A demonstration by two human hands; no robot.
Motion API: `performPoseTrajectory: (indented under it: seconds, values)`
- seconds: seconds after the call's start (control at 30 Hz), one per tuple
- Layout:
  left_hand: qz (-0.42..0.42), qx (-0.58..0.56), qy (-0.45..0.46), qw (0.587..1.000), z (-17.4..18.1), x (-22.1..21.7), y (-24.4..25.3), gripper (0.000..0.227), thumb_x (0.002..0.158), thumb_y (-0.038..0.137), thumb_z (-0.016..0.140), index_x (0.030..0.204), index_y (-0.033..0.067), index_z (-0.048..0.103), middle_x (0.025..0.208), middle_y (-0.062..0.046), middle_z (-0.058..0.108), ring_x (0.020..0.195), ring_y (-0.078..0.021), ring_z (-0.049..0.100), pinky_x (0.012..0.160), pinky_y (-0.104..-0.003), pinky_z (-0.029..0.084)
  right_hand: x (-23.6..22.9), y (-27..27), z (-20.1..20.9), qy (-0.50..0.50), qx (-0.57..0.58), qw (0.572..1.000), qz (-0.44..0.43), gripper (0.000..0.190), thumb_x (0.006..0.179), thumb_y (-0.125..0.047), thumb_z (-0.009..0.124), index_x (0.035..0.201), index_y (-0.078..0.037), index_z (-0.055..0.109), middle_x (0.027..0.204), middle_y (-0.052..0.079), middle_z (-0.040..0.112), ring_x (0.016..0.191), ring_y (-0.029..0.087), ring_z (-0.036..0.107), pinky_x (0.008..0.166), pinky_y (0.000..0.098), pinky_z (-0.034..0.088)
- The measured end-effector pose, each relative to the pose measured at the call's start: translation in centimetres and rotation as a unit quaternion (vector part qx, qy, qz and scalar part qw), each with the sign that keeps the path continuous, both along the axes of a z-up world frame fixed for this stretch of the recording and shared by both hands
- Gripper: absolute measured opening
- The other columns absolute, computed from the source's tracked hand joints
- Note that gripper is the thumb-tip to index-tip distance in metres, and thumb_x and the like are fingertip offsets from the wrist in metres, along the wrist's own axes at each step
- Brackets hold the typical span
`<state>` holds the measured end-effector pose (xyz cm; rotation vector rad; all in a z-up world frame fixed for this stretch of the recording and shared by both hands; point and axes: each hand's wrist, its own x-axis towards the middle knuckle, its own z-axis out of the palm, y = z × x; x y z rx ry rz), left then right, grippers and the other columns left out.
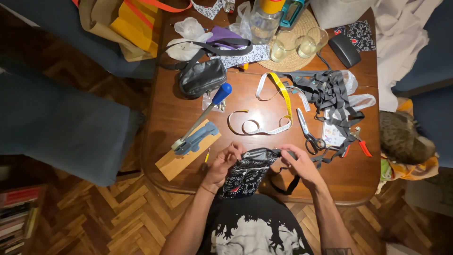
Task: Assemble webbing straps by threading them through plastic buckles, cutting to length with scissors, and using a hand press.
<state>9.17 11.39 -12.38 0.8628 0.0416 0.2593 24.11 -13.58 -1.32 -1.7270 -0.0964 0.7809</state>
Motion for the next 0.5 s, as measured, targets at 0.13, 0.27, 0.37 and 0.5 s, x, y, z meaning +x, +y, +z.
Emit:
performPoseTrajectory:
  seconds: [0.13, 0.27, 0.37, 0.5]
  values:
    - [0.004, -0.09, 0.001, 0.996, 2.2, -0.2, 0.0, 0.036, 0.117, 0.043, 0.072, 0.102, 0.0113, 0.065, 0.126, -0.009, 0.055, 0.132, -0.0253, 0.061, 0.115, -0.041, 0.052, -0.3, 0.3, -0.9, 0.087, 0.077, 0.993, 0.029, 0.03, 0.112, -0.032, 0.076, 0.13, -0.009, 0.082, 0.065, -0.004, 0.044, 0.051, 0.004, 0.039, 0.045, 0.0196, 0.032]
    - [0.043, -0.129, 0.037, 0.99, 5.9, 0.2, -0.5, 0.036, 0.122, 0.047, 0.062, 0.105, 0.0156, 0.057, 0.132, -0.006, 0.058, 0.127, -0.0186, 0.064, 0.109, -0.034, 0.058, -0.1, -0.8, -5.8, 0.057, 0.097, 0.992, 0.058, 0.024, 0.091, -0.007, 0.097, 0.11, -0.002, 0.082, 0.06, -0.003, 0.054, 0.048, 0.005, 0.05, 0.046, 0.0204, 0.04]
    - [0.07, -0.122, 0.087, 0.986, 5.8, 0.4, -0.6, 0.032, 0.125, 0.045, 0.055, 0.108, 0.018, 0.055, 0.13, -0.001, 0.062, 0.117, -0.0118, 0.064, 0.102, -0.025, 0.058, -0.5, 0.8, -5.2, 0.08, 0.104, 0.991, -0.004, 0.017, 0.099, -0.007, 0.092, 0.091, -0.003, 0.077, 0.059, -0.004, 0.047, 0.046, 0.004, 0.043, 0.046, 0.0209, 0.034]
    - [0.113, -0.096, 0.083, 0.985, 1.1, 0.7, -1.0, 0.031, 0.123, 0.04, 0.063, 0.106, 0.0146, 0.058, 0.133, -0.003, 0.064, 0.115, -0.0134, 0.066, 0.104, -0.03, 0.059, -0.4, 2.2, -3.6, -0.019, 0.028, 0.999, -0.034, 0.025, 0.095, -0.019, 0.101, 0.105, -0.007, 0.082, 0.074, 0.0, 0.062, 0.056, 0.006, 0.052, 0.05, 0.0215, 0.043]
